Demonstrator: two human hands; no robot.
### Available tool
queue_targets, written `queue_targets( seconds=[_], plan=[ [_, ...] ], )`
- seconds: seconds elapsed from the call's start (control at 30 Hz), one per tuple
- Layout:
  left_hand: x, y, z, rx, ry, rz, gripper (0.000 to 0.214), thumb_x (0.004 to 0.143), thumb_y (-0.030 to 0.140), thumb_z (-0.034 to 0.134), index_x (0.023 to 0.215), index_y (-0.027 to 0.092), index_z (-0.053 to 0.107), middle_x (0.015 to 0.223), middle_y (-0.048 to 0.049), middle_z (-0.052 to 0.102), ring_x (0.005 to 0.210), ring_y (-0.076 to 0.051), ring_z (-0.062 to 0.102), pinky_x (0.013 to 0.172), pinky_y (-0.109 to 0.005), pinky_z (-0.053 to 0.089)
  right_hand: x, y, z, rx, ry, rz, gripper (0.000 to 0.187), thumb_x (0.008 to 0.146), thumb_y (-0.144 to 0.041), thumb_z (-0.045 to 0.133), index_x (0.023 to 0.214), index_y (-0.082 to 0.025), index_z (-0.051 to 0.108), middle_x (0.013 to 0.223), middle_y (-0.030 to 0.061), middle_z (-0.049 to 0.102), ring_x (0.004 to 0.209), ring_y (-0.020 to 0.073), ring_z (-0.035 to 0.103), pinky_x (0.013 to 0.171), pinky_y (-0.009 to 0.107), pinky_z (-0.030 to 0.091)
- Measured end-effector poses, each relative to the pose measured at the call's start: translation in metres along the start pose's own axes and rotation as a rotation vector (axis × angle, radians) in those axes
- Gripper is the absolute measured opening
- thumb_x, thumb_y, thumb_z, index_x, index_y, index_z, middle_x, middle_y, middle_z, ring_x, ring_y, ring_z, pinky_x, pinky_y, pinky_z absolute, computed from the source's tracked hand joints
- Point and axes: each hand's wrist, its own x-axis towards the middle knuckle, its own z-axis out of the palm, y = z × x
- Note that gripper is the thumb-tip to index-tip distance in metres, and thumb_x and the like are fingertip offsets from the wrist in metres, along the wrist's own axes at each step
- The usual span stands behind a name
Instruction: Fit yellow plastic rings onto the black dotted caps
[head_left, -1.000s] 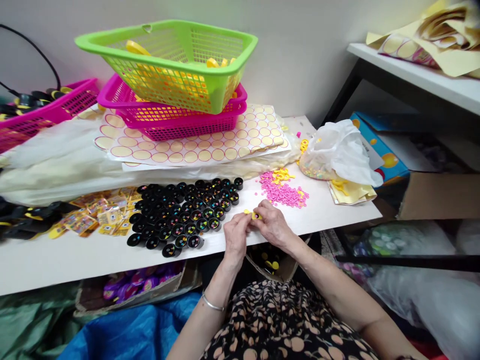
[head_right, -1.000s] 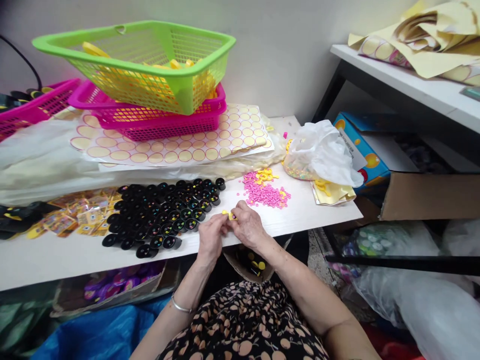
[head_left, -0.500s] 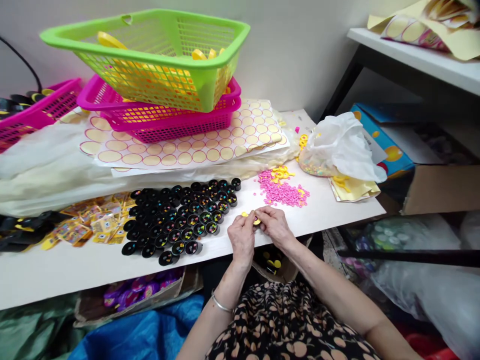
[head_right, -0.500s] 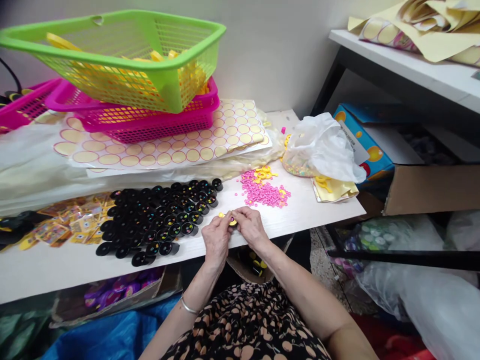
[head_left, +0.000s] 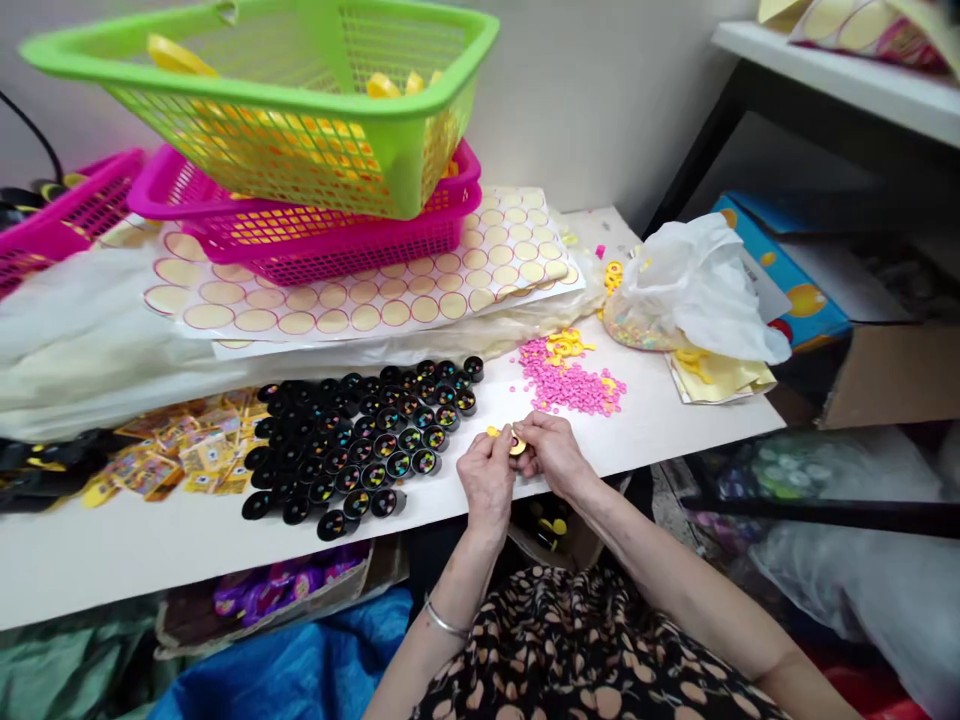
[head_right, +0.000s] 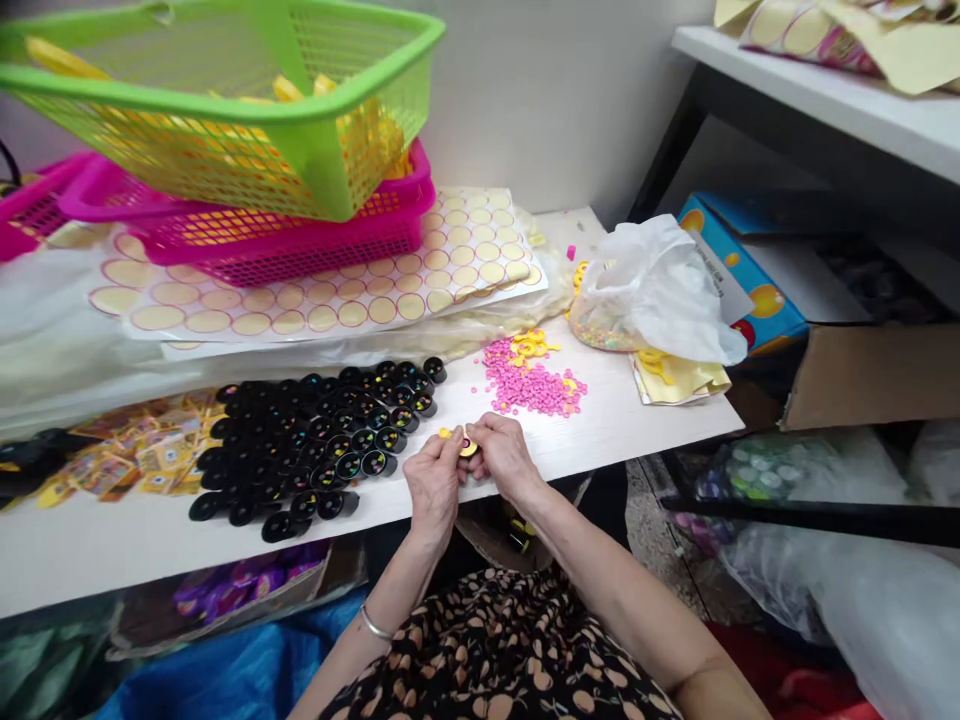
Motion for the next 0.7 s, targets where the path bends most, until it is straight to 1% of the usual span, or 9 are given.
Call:
queue_targets(
  seconds=[0.1,0.17,0.3,0.4,0.5,0.6,0.67,0.7],
  plan=[
    [-0.003,0.002,0.002,-0.041,-0.008,-0.013,0.036,0.073,0.046,0.06,0.059,0.013,0.056,0.054,0.0037,0.048,0.043,-0.006,0.041,0.039,-0.019,0.031,-0.002,-0.002,0.003,-0.058,0.022,-0.063,0.03,0.07,-0.044,0.059,0.061,-0.018,0.047,0.035,-0.0071,0.045,0.026,0.0066,0.039,0.026,0.015,0.026],
    [-0.004,0.002,0.003,-0.048,0.008,-0.009,0.037,0.075,0.047,0.058,0.06,0.013,0.054,0.052,0.0043,0.046,0.044,-0.006,0.041,0.041,-0.018,0.032,-0.003,-0.002,0.004,-0.08,0.024,-0.075,0.03,0.07,-0.044,0.059,0.062,-0.018,0.047,0.033,-0.008,0.043,0.025,0.0056,0.036,0.026,0.014,0.023],
    [-0.003,-0.002,0.005,-0.022,0.047,-0.001,0.035,0.076,0.045,0.057,0.06,0.015,0.052,0.051,0.0052,0.044,0.046,-0.007,0.042,0.044,-0.018,0.034,-0.003,-0.002,0.002,-0.106,0.014,-0.054,0.027,0.071,-0.041,0.059,0.063,-0.018,0.048,0.035,-0.008,0.044,0.027,0.0056,0.037,0.027,0.014,0.024],
    [0.0,-0.006,0.006,0.022,0.053,0.03,0.032,0.076,0.042,0.057,0.059,0.015,0.051,0.052,0.0051,0.043,0.048,-0.007,0.042,0.046,-0.018,0.034,-0.002,-0.003,0.001,-0.143,0.017,-0.061,0.024,0.072,-0.039,0.057,0.064,-0.018,0.049,0.033,-0.0085,0.042,0.026,0.0062,0.037,0.027,0.015,0.024],
    [0.001,-0.007,0.004,0.044,0.043,0.042,0.033,0.076,0.041,0.058,0.058,0.015,0.05,0.053,0.0045,0.043,0.049,-0.007,0.041,0.046,-0.018,0.034,-0.002,-0.004,0.001,-0.157,0.003,-0.078,0.024,0.072,-0.04,0.057,0.064,-0.018,0.049,0.033,-0.0079,0.043,0.026,0.0065,0.037,0.027,0.015,0.025],
    [-0.002,-0.004,-0.001,0.007,-0.026,0.022,0.033,0.077,0.044,0.056,0.063,0.014,0.055,0.056,0.0036,0.045,0.049,-0.007,0.041,0.045,-0.019,0.033,-0.005,0.0,0.003,-0.127,0.001,-0.104,0.028,0.073,-0.044,0.056,0.065,-0.018,0.048,0.033,-0.0078,0.043,0.028,0.0075,0.039,0.029,0.016,0.028],
    [-0.004,0.001,-0.006,-0.019,-0.127,0.031,0.033,0.077,0.045,0.055,0.069,0.013,0.058,0.06,0.0029,0.047,0.051,-0.007,0.041,0.046,-0.019,0.034,-0.006,0.003,0.004,-0.091,0.014,-0.127,0.031,0.075,-0.047,0.055,0.066,-0.019,0.046,0.034,-0.0077,0.043,0.029,0.0084,0.04,0.03,0.017,0.029],
    [-0.005,0.002,-0.009,-0.021,-0.186,0.042,0.032,0.076,0.044,0.058,0.074,0.013,0.06,0.063,0.0026,0.048,0.052,-0.007,0.042,0.048,-0.019,0.035,-0.006,0.005,0.004,-0.068,0.018,-0.135,0.032,0.074,-0.048,0.055,0.066,-0.019,0.046,0.036,-0.0075,0.044,0.029,0.0085,0.041,0.03,0.018,0.03]
  ],
)
